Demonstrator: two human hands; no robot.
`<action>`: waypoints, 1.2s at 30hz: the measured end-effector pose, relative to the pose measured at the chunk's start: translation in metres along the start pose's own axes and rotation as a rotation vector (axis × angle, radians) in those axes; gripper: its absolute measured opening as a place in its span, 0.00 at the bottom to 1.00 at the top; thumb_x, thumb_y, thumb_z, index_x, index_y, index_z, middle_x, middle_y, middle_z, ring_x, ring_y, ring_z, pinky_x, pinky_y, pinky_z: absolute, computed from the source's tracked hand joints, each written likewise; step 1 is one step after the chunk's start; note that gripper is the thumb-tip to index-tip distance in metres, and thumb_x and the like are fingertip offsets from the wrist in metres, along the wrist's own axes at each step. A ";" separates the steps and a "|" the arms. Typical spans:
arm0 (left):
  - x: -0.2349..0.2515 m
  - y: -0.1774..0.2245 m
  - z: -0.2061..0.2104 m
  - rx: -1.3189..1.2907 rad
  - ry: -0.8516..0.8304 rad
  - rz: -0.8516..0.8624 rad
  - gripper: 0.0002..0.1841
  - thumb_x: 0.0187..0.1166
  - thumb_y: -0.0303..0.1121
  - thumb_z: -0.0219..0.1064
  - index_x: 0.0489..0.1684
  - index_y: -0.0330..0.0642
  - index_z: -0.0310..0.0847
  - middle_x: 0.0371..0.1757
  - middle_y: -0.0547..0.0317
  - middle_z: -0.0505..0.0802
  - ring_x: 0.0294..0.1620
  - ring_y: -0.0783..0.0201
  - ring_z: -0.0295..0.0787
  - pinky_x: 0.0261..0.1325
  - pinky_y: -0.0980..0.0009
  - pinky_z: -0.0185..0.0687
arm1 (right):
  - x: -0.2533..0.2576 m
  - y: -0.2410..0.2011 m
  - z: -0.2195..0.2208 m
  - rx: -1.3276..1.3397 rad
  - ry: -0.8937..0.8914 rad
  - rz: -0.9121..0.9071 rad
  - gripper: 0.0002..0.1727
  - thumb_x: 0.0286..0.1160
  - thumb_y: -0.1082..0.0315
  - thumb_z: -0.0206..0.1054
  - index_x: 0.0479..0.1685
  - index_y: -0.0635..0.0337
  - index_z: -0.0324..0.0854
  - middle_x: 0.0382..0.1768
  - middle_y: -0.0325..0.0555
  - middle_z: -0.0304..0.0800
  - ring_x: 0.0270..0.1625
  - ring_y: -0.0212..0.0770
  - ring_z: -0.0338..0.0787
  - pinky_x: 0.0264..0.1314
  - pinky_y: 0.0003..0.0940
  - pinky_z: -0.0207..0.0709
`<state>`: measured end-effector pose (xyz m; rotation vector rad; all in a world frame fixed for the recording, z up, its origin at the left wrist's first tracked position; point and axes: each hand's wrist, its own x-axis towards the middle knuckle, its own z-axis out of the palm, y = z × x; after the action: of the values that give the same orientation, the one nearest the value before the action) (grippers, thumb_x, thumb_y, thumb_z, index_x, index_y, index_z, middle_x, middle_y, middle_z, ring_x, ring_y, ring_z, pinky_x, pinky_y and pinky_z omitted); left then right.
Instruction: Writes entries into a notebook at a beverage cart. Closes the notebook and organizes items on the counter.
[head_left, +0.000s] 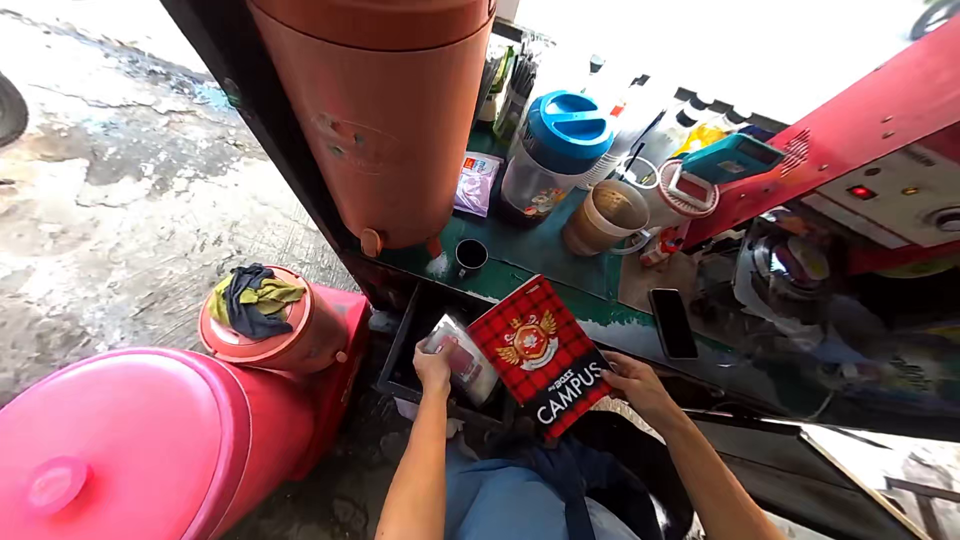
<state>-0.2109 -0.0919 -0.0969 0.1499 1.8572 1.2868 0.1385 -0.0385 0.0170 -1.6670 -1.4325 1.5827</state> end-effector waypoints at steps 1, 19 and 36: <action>0.000 0.001 -0.002 -0.036 -0.015 0.015 0.35 0.61 0.30 0.86 0.69 0.26 0.76 0.60 0.31 0.89 0.61 0.45 0.88 0.67 0.48 0.83 | 0.004 -0.007 0.005 -0.022 -0.033 -0.008 0.20 0.79 0.79 0.60 0.69 0.65 0.80 0.45 0.46 0.95 0.35 0.34 0.92 0.33 0.29 0.86; -0.082 0.115 -0.221 -0.509 0.286 0.235 0.20 0.78 0.22 0.67 0.67 0.29 0.72 0.46 0.44 0.93 0.42 0.58 0.95 0.47 0.58 0.94 | 0.107 -0.040 0.152 -0.872 -0.288 -0.121 0.21 0.81 0.70 0.64 0.72 0.56 0.85 0.64 0.67 0.89 0.69 0.70 0.86 0.72 0.73 0.73; -0.069 0.043 0.001 0.378 0.292 0.264 0.59 0.63 0.34 0.83 0.92 0.25 0.40 0.90 0.20 0.51 0.90 0.30 0.53 0.88 0.47 0.60 | -0.009 0.019 0.070 -0.901 -0.052 -0.576 0.19 0.85 0.63 0.63 0.61 0.70 0.88 0.59 0.71 0.90 0.66 0.70 0.88 0.75 0.59 0.77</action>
<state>-0.1814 -0.1070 -0.0225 0.4413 2.3861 1.1617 0.0834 -0.0769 -0.0125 -1.3630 -2.5849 0.6767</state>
